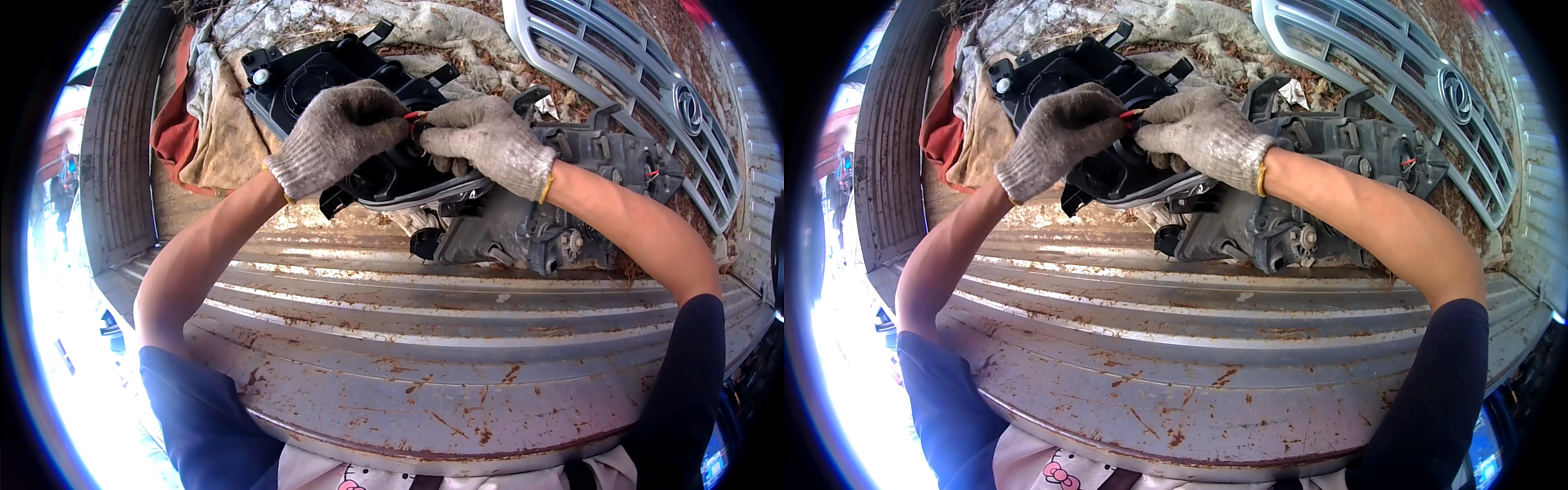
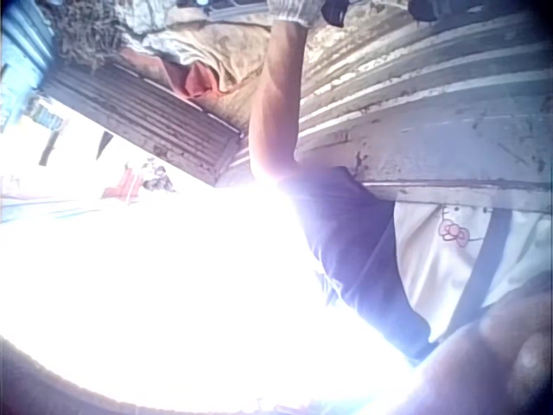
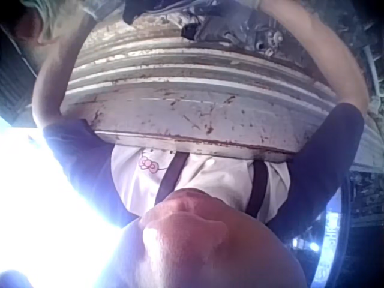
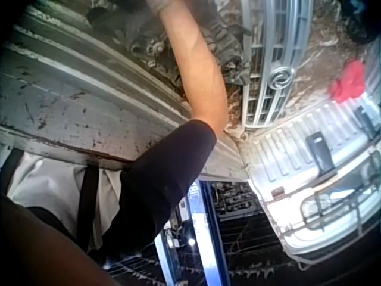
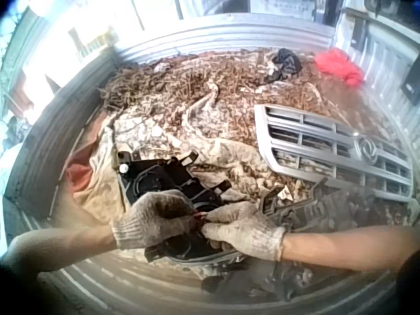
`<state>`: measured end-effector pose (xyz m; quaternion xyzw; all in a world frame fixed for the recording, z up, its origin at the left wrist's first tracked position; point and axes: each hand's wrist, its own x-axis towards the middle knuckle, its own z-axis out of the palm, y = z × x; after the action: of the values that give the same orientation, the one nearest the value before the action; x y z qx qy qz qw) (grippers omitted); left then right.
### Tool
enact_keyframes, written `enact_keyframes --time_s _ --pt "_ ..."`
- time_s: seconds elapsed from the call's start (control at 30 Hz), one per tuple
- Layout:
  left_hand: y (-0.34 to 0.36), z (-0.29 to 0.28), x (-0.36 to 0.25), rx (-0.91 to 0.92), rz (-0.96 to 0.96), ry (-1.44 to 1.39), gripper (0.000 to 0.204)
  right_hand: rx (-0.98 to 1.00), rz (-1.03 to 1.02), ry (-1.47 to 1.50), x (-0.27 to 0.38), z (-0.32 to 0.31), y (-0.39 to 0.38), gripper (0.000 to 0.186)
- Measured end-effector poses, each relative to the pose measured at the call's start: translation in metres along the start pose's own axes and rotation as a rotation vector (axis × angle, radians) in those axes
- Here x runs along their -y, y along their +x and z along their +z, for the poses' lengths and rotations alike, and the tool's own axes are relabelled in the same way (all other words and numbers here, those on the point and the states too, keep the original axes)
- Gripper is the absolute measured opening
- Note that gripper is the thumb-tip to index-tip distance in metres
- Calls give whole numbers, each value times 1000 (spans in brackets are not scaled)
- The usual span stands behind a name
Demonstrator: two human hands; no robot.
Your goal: The person works on a black plastic automotive component, likely a headlight housing, placed on a metal surface. They use gloved hands to manipulate internal wiring, remove and reinsert a gold-colored bulb socket, and adjust small parts within the housing. The task involves repeated handling of the same component without a clearly visible final state.
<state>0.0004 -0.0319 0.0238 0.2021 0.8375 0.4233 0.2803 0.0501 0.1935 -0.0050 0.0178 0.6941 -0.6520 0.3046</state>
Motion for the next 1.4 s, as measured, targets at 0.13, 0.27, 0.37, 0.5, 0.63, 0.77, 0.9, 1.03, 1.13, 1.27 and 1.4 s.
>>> enact_keyframes --time_s 0.13,0.27,0.37,0.5,0.63,0.77,0.9,1.03,1.13,1.27,1.4 --pt "2 2 7 4 36 -3 20 -26 2 -10 1 3 -1 30" --pt "3 5 9 2 100 1 18 -32 -8 -121 4 3 0 31" --pt "1 4 4 24 68 60 15 -44 -45 -156 2 3 1 26" --pt "-2 6 5 18 71 79 14 -85 -51 -94 0 10 -3 26" --pt "-2 5 0 37 109 147 13 -101 -69 -98 -5 13 -2 28" --pt "1 7 -3 29 75 94 13 -97 -147 -300 -4 8 0 26" --pt "7 -4 -9 128 158 271 19 -82 -315 -628 -2 -3 2 29" --pt "12 -12 -3 107 378 451 19 -8 -250 -753 15 -30 -2 32" --pt "13 -19 -5 101 401 543 17 -83 -360 -818 21 -37 -2 35" --pt "16 -25 -6 143 397 551 17 -33 -395 -939 23 -17 -3 41" --pt "10 -22 -15 185 334 493 15 -5 -562 -1046 9 -15 -1 31"
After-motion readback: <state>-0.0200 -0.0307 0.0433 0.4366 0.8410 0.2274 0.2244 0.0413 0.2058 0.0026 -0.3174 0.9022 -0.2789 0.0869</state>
